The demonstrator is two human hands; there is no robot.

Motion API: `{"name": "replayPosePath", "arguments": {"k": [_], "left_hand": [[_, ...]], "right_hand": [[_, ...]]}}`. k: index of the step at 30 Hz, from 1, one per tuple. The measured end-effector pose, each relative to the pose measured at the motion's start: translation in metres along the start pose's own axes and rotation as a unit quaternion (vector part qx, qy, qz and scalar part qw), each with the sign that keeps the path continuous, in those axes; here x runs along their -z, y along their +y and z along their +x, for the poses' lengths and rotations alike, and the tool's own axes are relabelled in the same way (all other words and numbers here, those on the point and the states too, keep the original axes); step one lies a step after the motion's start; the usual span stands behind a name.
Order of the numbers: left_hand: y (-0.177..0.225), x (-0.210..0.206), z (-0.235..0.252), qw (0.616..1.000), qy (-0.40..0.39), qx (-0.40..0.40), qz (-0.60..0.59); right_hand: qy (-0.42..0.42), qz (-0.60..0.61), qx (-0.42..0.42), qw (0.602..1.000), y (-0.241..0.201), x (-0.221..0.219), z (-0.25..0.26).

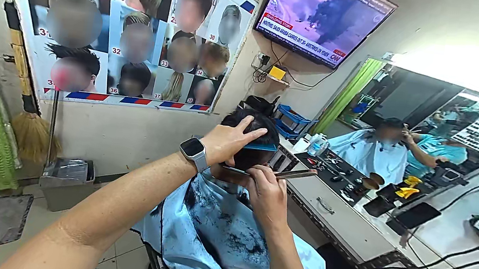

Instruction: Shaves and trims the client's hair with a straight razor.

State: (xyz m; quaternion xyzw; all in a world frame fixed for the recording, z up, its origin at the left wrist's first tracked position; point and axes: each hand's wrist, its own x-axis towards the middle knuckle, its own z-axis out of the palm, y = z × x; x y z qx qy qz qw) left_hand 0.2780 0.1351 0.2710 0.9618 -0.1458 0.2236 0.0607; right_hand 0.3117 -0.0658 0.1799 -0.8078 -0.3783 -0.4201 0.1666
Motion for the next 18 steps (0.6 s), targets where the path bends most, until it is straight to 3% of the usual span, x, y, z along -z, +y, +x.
{"name": "replayPosePath", "arguments": {"k": [18], "left_hand": [[-0.014,-0.007,0.013,0.999,-0.027,-0.012,-0.012]], "right_hand": [[-0.015,-0.032,-0.012,0.999,-0.006,0.000,0.001]]}}
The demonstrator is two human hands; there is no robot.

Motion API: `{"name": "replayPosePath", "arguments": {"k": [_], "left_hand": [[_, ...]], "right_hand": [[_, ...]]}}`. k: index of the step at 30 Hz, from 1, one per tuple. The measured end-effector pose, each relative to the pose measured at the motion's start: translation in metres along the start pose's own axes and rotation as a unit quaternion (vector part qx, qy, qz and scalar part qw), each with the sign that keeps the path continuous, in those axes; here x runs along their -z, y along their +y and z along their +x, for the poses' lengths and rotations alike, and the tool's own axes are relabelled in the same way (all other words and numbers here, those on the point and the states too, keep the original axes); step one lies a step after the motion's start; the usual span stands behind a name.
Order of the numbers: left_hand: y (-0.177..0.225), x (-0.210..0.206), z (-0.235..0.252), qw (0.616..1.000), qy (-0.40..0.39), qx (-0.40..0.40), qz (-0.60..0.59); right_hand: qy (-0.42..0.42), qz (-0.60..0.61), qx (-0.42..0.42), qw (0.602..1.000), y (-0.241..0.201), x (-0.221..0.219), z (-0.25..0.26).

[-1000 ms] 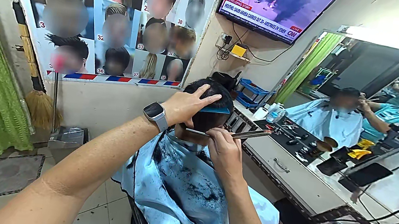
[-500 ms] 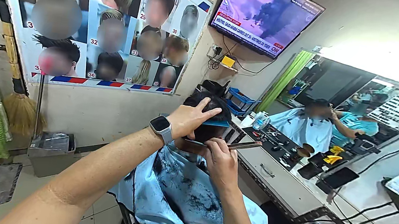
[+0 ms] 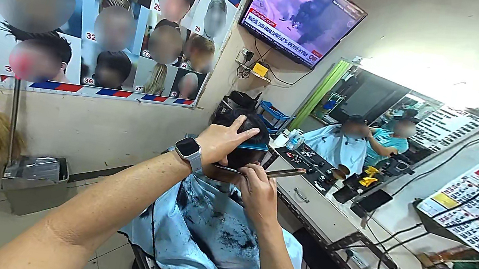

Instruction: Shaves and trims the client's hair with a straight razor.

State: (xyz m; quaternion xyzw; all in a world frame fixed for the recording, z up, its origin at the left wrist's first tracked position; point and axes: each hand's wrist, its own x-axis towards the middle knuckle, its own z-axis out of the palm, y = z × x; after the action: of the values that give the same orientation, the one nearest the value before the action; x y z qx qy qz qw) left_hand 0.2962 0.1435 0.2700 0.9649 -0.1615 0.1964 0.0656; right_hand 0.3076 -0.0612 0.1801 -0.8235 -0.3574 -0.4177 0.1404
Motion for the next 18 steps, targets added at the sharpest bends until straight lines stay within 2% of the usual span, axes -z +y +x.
{"name": "replayPosePath", "arguments": {"k": [8,13,18], "left_hand": [[-0.001,0.001,-0.007,0.999,0.028,-0.014,-0.021],[-0.013,0.001,-0.002,0.999,0.004,-0.044,-0.001],[-0.015,-0.003,0.001,0.999,0.004,-0.043,-0.006]], "right_hand": [[-0.045,-0.015,-0.002,0.999,-0.002,0.008,0.005],[-0.006,0.015,-0.016,1.000,-0.012,0.014,0.005],[-0.017,-0.015,-0.013,1.000,-0.020,0.005,0.004]]}}
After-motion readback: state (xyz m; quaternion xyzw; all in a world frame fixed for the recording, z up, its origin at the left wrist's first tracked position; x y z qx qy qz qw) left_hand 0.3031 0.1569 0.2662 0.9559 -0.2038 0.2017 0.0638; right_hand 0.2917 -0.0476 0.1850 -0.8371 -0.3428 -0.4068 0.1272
